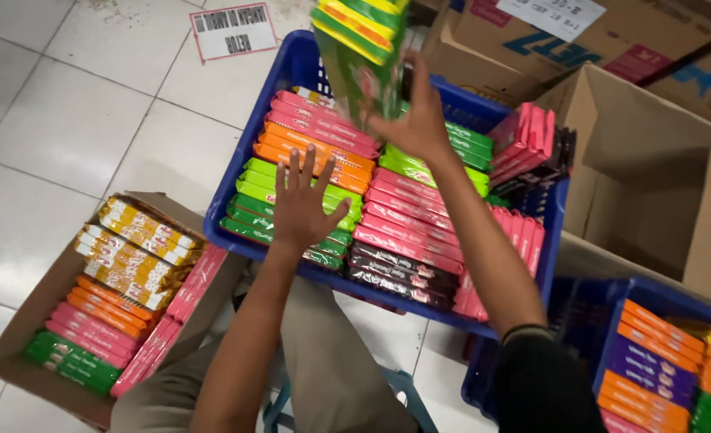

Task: The person transfers packs of Tango snacks from a cardboard box into a blue plastic crate. They pick up stacks of snacks by color and place them into the crate, arranging them neatly in rows.

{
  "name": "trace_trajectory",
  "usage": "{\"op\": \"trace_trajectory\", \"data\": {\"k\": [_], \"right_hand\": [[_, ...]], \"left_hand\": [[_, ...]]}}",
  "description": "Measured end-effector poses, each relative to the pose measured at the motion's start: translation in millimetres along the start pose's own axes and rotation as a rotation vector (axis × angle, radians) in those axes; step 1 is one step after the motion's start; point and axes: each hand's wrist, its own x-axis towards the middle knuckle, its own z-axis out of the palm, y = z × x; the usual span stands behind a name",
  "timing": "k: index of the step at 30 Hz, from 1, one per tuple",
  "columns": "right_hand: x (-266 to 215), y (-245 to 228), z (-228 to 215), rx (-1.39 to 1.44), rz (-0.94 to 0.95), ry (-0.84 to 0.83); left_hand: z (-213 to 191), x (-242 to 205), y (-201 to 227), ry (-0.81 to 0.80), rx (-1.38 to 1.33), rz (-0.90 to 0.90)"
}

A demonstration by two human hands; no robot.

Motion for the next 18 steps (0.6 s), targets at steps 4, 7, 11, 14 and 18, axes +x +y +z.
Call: {"op": "trace_trajectory", "data": {"k": [4, 7, 11, 14, 18], "right_hand": [[54.6, 27.8, 9.2, -0.344, -0.084, -0.201], [76.5, 45.4, 20.8, -0.576, -0.033, -0.468], [83.9, 51.7, 47.1, -0.78, 0.156, -0.723], [84.2, 85.1, 61.6, -0.813, 0.141, -0.76], [65.4, 73.8, 57.2, -0.65, 0.194, -0.751]], "left_hand": [[-4.0, 3.2, 3.8, 0.052, -0.022, -0.026], [-11.5, 4.8, 6.3, 0.052, -0.035, -0.052], [-12.0, 5.6, 8.7, 0.066, -0.064, -0.067], [-11.3, 5.2, 8.1, 0.079, -0.096, -0.063], [-10.5, 5.8, 7.8, 0.065, -0.09, -0.071]]}}
